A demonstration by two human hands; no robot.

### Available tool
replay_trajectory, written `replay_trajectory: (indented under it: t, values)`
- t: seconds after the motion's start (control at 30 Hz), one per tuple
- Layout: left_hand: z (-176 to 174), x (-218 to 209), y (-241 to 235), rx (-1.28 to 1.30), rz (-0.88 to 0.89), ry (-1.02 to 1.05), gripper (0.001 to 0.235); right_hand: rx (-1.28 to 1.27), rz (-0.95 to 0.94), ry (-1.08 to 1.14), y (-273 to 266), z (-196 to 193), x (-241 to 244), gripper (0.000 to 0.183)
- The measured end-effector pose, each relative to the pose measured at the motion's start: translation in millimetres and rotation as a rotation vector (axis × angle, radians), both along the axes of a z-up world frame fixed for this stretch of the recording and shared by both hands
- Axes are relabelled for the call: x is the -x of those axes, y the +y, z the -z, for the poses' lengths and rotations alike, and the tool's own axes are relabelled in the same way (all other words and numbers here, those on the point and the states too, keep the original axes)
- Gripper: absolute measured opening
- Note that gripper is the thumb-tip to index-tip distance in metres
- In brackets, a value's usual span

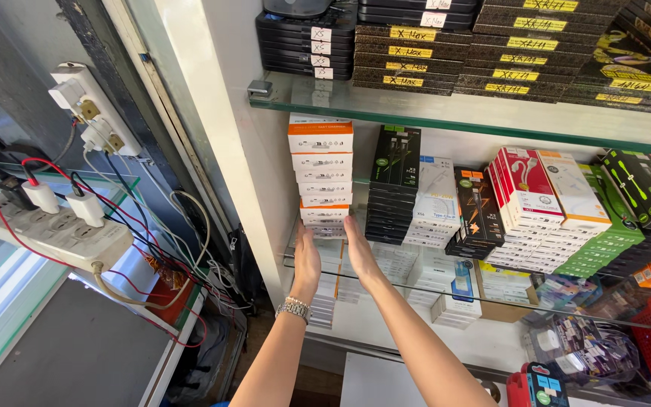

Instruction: The person repeatedly picks up small product boxes from a glass shelf, wipes them with a dark cloth, and places them back on the shelf or on the counter. The person handles multiple types of boxes, including white and orange 20W charger boxes and black or green cable boxes, while also wiping the glass shelf surface.

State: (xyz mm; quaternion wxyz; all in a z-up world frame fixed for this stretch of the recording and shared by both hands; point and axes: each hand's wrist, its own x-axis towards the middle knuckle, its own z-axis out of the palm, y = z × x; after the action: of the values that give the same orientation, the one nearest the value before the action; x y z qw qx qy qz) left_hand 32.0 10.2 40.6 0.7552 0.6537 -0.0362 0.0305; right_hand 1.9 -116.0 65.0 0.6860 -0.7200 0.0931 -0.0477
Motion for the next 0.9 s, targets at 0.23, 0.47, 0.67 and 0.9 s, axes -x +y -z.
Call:
replay_trajectory:
  t: [0.23,0.47,0.67,0.9]
  values:
    - [-69.9,-9.8,3.5,0.128,-0.080,-0.203,0.064,0.212,0.036,-0.400,9.6,-66.2,16.8,0.090]
    - [-114.1,-10.8,-0.4,0.098,0.036,-0.246,0.062,0.142,0.033,-0.449,14.9,-97.8,11.0,0.080]
    - [-114.9,19.3,8.0,0.076,0.026,-0.268,0.064,0.071,-0.022,-0.538,20.2,-94.6,37.6,0.073]
    - [-151.1,10.8,20.4,0.252,0.095,-0.049,0.079,-0.098,0.081,-0.244,-1.9,-95.7,13.4,0.086]
